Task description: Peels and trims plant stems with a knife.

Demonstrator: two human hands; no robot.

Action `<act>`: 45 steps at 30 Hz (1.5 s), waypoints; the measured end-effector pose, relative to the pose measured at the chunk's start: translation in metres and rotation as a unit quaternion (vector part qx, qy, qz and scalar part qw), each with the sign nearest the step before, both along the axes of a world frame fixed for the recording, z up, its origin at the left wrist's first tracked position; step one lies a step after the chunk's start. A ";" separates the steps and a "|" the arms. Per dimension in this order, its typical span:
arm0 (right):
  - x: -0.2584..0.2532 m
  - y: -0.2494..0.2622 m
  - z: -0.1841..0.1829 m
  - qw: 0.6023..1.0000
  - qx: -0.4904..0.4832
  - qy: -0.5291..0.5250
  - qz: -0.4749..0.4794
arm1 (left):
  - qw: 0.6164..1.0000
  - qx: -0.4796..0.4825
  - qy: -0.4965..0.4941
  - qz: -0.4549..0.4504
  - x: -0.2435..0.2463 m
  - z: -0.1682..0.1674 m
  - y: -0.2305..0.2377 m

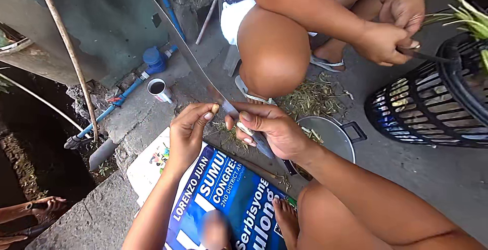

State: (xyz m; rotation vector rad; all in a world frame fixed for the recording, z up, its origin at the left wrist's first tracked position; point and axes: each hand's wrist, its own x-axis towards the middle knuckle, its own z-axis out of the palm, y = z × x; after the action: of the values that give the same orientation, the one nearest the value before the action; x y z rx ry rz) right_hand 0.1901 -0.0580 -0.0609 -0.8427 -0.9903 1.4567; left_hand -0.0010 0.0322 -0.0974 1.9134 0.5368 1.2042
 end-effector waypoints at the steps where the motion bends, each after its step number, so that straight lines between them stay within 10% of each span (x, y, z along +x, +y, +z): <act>1: 0.001 0.000 0.000 1.000 0.000 0.002 0.004 | 1.000 0.004 0.003 0.003 0.000 0.000 0.000; 26: 0.005 0.011 -0.021 0.987 -0.149 0.058 -0.014 | 0.992 0.061 0.066 0.089 -0.008 0.003 -0.003; 35: 0.016 0.029 -0.060 0.934 -0.310 -0.158 -0.077 | 0.994 -0.052 -0.019 0.090 -0.046 0.018 0.015; 45: -0.016 0.003 -0.003 0.998 0.005 -0.043 -0.048 | 0.994 -0.081 -0.018 0.065 -0.007 0.008 -0.005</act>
State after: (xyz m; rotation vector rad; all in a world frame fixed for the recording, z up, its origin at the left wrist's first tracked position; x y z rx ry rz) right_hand 0.1737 -0.0551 -0.0643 -0.9387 -1.0076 1.3426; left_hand -0.0075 0.0267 -0.0897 1.7385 0.7256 1.2360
